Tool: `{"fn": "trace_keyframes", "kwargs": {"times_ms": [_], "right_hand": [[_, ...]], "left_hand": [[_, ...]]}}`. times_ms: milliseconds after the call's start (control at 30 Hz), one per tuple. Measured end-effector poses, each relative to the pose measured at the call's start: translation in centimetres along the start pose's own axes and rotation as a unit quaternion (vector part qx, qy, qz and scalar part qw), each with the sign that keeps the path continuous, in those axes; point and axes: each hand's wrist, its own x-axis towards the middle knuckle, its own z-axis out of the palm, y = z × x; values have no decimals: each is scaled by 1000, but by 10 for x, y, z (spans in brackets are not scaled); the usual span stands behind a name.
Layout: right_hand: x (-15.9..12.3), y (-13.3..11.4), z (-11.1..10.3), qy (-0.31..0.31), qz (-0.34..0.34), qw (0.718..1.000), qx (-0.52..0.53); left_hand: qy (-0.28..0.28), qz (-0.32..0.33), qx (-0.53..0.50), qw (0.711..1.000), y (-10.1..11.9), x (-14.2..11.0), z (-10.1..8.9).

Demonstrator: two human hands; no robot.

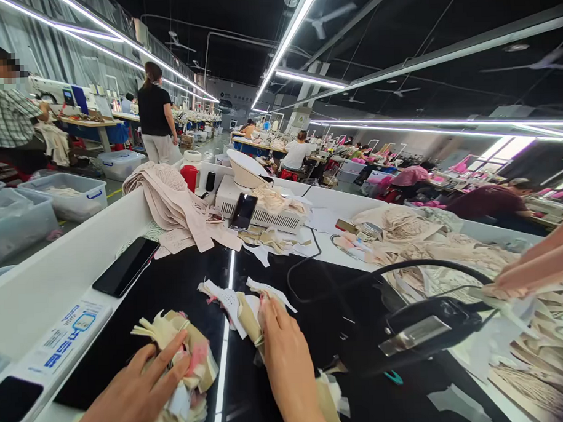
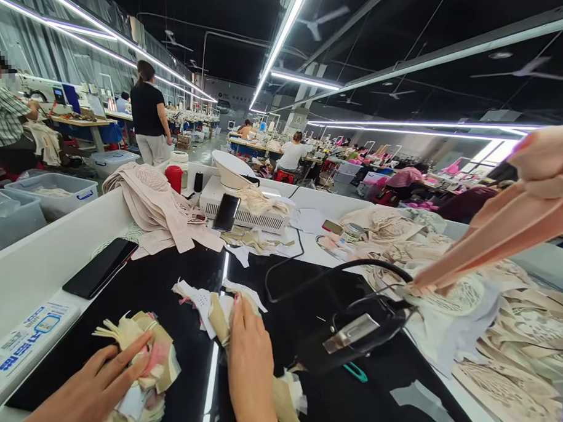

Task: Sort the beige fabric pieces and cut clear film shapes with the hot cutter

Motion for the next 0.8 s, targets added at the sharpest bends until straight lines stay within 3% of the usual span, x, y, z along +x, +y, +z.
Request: {"fn": "trace_keyframes", "kwargs": {"times_ms": [167, 233, 433, 800], "right_hand": [[24, -2, -14, -40, 133, 990, 40], [30, -5, -14, -52, 151, 986, 44], [29, -18, -5, -45, 148, 985, 79], [12, 3, 5, 94, 69, 966, 231]], "left_hand": [[-41, -15, 36, 998, 1, 3, -5], [-53, -7, 52, 997, 0, 5, -7], [-35, 25, 81, 996, -10, 7, -9], [-103, -11, 45, 994, -11, 5, -5]]}}
